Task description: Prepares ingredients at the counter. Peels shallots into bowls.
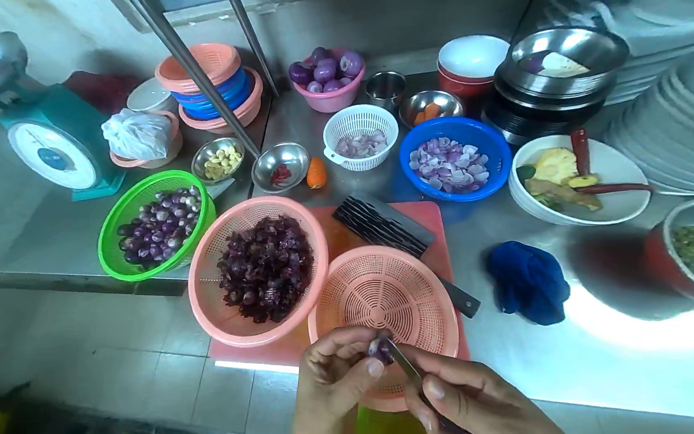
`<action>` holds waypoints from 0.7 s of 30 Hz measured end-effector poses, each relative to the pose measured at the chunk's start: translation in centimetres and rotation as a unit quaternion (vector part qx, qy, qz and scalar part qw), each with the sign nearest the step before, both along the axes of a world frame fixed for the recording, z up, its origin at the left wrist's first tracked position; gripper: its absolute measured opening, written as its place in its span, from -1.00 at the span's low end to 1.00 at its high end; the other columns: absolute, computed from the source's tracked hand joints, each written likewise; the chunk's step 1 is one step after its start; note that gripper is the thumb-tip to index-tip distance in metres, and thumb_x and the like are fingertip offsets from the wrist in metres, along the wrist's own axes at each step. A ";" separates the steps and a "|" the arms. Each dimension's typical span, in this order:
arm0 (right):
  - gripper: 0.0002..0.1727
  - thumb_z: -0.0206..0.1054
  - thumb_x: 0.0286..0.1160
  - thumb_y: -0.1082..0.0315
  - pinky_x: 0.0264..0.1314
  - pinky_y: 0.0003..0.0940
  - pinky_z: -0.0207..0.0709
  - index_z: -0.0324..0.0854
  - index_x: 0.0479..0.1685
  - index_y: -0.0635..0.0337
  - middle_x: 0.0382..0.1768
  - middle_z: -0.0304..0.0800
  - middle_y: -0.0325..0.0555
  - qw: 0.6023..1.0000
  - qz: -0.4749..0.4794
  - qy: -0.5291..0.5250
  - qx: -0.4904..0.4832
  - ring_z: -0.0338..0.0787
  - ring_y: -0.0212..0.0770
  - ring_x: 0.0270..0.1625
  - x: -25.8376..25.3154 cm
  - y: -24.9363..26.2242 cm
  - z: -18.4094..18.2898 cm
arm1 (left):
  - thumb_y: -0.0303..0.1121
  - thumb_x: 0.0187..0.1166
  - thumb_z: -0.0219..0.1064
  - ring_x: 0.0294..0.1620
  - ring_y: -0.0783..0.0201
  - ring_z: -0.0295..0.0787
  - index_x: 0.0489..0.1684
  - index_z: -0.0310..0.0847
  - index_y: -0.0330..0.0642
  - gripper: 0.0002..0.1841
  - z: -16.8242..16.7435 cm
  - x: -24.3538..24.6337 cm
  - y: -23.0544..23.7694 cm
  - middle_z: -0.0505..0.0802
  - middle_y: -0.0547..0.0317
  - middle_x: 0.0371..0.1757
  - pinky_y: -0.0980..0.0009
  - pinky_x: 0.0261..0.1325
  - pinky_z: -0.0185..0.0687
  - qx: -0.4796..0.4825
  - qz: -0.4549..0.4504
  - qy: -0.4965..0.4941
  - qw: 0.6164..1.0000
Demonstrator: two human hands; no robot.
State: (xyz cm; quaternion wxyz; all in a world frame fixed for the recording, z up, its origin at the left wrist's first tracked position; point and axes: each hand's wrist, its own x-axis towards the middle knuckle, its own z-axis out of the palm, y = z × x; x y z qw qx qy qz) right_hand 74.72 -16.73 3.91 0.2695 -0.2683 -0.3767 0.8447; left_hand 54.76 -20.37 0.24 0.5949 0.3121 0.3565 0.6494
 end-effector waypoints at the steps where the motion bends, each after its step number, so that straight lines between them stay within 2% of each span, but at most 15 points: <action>1: -0.55 0.07 0.84 0.27 -0.50 -0.65 0.35 0.50 0.60 0.16 -0.25 0.71 -0.33 1.000 -0.005 -0.003 -0.004 0.48 -0.56 -0.48 0.0 0.1 0.0 | -0.40 0.46 0.52 -0.06 0.39 0.89 0.10 0.87 -0.13 -0.73 -0.1 0.1 -0.1 0.94 0.09 0.01 0.46 0.06 0.81 0.003 0.014 0.008 1.000; 8: -0.55 0.07 0.84 0.31 -0.50 -0.66 0.38 0.49 0.61 0.20 -0.24 0.70 -0.36 0.997 -0.051 -0.056 0.012 0.48 -0.57 -0.49 -0.4 0.3 0.1 | -0.39 0.47 0.52 -0.06 0.39 0.89 0.11 0.88 -0.08 -0.74 -0.9 -0.2 -0.7 0.95 0.11 0.01 0.46 0.06 0.79 0.024 0.002 -0.026 0.999; 13: -0.56 0.05 0.83 0.37 -0.51 -0.66 0.36 0.49 0.61 0.25 -0.26 0.69 -0.35 0.991 -0.093 -0.085 0.050 0.46 -0.57 -0.50 -0.9 0.0 -0.1 | -0.47 0.46 0.49 -0.10 0.41 0.87 0.06 0.88 -0.10 -0.76 -1.4 -0.2 -0.9 0.94 0.11 -0.03 0.47 0.02 0.79 0.007 0.014 -0.034 0.999; 18: -0.56 0.05 0.82 0.42 -0.49 -0.66 0.36 0.48 0.60 0.28 -0.32 0.68 -0.38 0.981 -0.115 -0.116 0.109 0.45 -0.59 -0.50 -1.0 0.0 -0.5 | -0.50 0.45 0.49 -0.13 0.40 0.86 0.04 0.81 -0.07 -0.76 -1.8 -0.7 -0.7 0.89 0.13 0.04 0.48 -0.06 0.80 0.045 -0.042 -0.008 0.998; 21: -0.57 0.09 0.80 0.39 -0.50 -0.67 0.36 0.55 0.56 0.24 -0.35 0.68 -0.42 0.969 -0.142 -0.153 0.134 0.46 -0.59 -0.50 -0.8 0.7 -0.6 | -0.51 0.45 0.51 -0.11 0.40 0.85 0.05 0.79 -0.05 -0.74 -1.8 -0.9 -0.8 0.86 0.17 0.08 0.48 -0.07 0.82 0.070 -0.064 0.015 0.995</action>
